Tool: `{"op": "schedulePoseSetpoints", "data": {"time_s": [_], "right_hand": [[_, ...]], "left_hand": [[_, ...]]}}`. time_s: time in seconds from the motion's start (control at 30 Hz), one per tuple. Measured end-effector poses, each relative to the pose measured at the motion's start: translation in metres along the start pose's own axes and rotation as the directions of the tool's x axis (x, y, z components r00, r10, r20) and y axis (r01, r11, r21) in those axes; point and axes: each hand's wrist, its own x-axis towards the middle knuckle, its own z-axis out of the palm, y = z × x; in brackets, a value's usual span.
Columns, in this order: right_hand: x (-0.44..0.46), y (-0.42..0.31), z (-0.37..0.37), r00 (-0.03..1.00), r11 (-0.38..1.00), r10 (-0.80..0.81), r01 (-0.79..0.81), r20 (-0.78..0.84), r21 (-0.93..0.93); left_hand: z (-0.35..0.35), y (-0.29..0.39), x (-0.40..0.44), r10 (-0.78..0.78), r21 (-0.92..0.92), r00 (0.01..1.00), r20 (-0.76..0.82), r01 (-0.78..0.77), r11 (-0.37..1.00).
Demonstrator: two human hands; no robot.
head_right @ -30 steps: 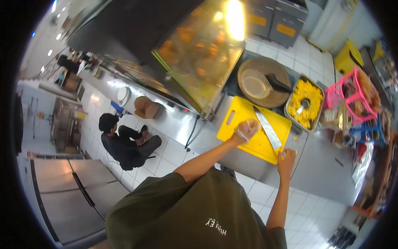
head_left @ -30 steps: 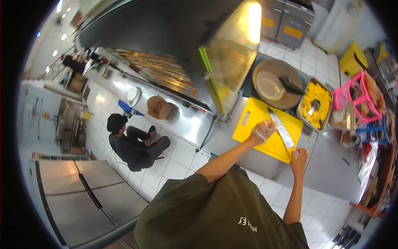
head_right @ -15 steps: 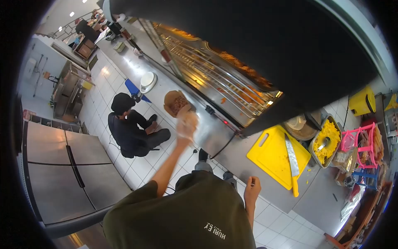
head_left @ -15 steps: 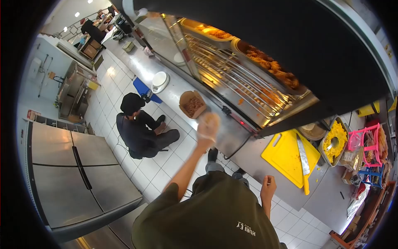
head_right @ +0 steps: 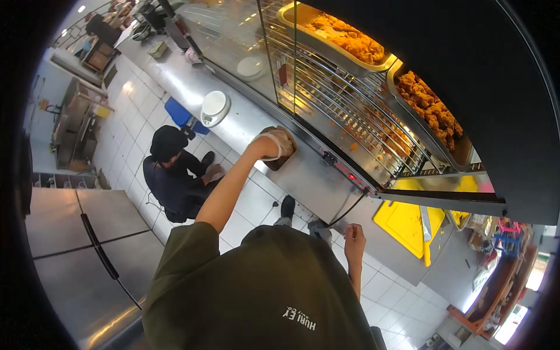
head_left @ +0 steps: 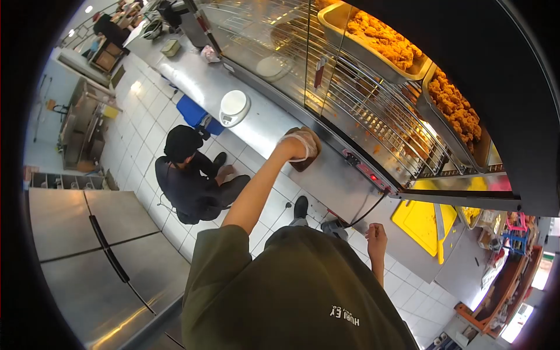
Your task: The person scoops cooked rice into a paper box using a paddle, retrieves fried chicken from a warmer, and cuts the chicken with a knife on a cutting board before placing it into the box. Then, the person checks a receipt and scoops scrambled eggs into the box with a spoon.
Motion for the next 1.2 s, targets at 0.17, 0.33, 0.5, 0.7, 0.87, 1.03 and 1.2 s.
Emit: {"op": "schedulePoseSetpoints", "data": {"time_s": [0.17, 0.33, 0.5, 0.7, 0.87, 1.03, 1.2], "right_hand": [[-0.016, 0.005, 0.016, 0.994, 0.994, 0.106, -0.106, -0.003, -0.008], [-0.018, 0.001, 0.029, 0.992, 0.991, 0.130, -0.129, 0.006, -0.042], [-0.011, -0.003, 0.036, 0.994, 0.993, 0.110, -0.109, 0.015, -0.042], [-0.005, -0.011, 0.037, 0.993, 0.991, 0.120, -0.119, 0.011, -0.062], [0.004, -0.029, 0.046, 0.996, 0.994, 0.083, -0.082, 0.020, -0.072], [0.052, -0.107, 0.098, 0.991, 0.999, -0.023, 0.018, 0.134, 0.040], [0.128, -0.158, 0.192, 0.916, 0.983, 0.168, -0.182, 0.364, 0.002]], "left_hand": [[-0.031, -0.003, -0.023, 0.006, -0.002, 0.984, 0.176, -0.005, 1.000], [-0.028, -0.008, -0.022, 0.027, -0.042, 0.985, 0.169, -0.020, 0.999], [-0.005, -0.028, -0.014, 0.073, -0.092, 0.996, 0.057, -0.067, 0.994], [-0.006, -0.025, -0.023, 0.255, -0.040, 0.966, 0.043, -0.253, 0.967], [0.035, -0.038, 0.000, 0.357, -0.086, 0.934, -0.023, -0.357, 0.930], [-0.016, -0.012, -0.051, -0.093, -0.385, 0.891, -0.444, -0.096, 0.918], [-0.018, -0.009, -0.084, -0.375, -0.442, 0.598, -0.709, 0.039, 0.896]]}}
